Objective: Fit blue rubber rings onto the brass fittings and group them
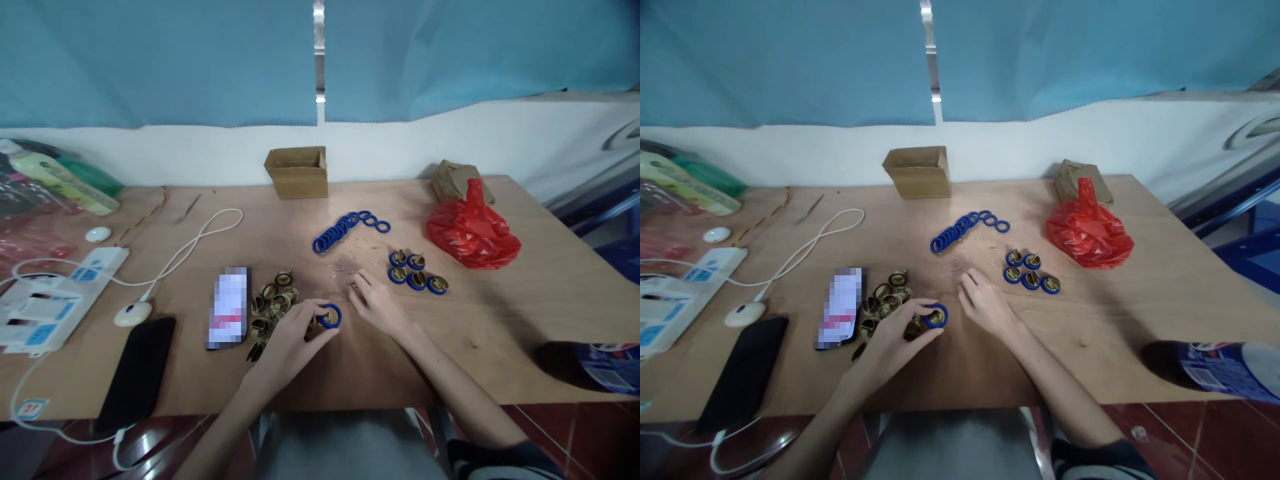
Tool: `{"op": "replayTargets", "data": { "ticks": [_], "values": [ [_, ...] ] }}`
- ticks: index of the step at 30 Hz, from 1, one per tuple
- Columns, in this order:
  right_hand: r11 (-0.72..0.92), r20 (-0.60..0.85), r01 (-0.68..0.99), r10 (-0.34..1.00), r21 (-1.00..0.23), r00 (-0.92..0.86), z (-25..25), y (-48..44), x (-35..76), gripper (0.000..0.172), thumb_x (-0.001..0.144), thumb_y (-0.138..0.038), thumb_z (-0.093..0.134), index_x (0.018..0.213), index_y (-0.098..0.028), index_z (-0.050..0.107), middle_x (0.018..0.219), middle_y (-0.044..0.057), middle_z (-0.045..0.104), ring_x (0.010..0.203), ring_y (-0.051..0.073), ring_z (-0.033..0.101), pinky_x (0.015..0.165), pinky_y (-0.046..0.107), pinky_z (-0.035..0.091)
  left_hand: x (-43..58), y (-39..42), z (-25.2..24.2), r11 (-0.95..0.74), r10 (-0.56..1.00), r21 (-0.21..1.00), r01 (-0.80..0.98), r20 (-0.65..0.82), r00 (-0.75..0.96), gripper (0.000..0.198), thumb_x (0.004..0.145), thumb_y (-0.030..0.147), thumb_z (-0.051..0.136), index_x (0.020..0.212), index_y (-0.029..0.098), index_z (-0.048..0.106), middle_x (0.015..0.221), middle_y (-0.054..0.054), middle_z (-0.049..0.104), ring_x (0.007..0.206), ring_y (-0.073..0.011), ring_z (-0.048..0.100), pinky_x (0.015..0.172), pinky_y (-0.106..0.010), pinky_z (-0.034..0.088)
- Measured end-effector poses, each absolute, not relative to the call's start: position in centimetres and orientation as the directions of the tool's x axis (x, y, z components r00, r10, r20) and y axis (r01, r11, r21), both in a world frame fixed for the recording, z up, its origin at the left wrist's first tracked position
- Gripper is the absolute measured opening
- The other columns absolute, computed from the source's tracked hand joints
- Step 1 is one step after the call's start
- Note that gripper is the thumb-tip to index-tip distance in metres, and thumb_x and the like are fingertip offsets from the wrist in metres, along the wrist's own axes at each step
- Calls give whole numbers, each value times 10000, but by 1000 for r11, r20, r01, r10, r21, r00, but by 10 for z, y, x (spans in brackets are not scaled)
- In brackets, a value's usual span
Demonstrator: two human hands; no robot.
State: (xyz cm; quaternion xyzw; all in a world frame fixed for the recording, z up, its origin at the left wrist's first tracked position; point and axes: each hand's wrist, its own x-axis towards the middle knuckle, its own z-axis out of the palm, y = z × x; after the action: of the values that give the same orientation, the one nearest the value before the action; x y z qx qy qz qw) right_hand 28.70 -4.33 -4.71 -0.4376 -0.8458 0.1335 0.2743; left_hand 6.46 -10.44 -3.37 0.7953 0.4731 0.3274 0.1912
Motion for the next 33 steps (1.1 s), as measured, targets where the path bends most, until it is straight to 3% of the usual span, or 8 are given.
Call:
{"op": "replayTargets", "data": {
  "ticks": [4,9,12,17,28,33],
  "values": [
    [611,361,657,792,-442,-493,-49,-46,282,138,984,-119,468,896,-202,534,917,81,615,840,230,613,749,345,524,69,-114,-51,-508,835,399,763,446,323,185,932,207,665,1092,211,573,1220,-99,748,1224,-300,670,1135,-577,411],
    [622,367,652,783,-433,-503,-49,-48,281,149,993,-123,459,896,-202,541,905,79,619,838,226,615,743,340,524,70,-117,-50,-467,847,324,823,431,311,164,926,282,674,1047,185,618,1210,-122,754,1283,-360,625,1150,-661,359],
    [617,355,654,787,-437,-505,-48,-48,281,157,996,-130,454,892,-206,544,904,75,618,831,221,610,737,338,523,70,-118,-46,-459,846,310,833,440,302,75,960,239,614,999,184,649,1179,-118,758,1240,-341,645,1136,-641,385],
    [613,355,650,790,-449,-500,-46,-48,282,172,997,-134,445,883,-209,549,885,70,613,815,214,603,728,337,521,70,-120,-42,-487,828,280,828,448,336,131,967,171,575,1018,190,695,1048,-86,764,1033,-274,687,1016,-506,501],
    [628,361,624,778,-464,-514,-51,-50,279,171,999,-137,446,885,-204,554,864,59,597,793,203,592,721,323,509,77,-119,-40,-433,860,184,882,377,344,160,966,153,549,953,174,707,969,-91,727,893,-267,655,834,-422,520],
    [584,355,520,804,-623,-477,-45,-53,277,148,985,-138,466,897,-204,565,870,46,602,774,183,595,696,307,503,79,-113,-38,-455,842,187,871,408,352,186,965,109,522,891,172,681,922,-87,727,827,-256,666,784,-403,540]
  ]
}}
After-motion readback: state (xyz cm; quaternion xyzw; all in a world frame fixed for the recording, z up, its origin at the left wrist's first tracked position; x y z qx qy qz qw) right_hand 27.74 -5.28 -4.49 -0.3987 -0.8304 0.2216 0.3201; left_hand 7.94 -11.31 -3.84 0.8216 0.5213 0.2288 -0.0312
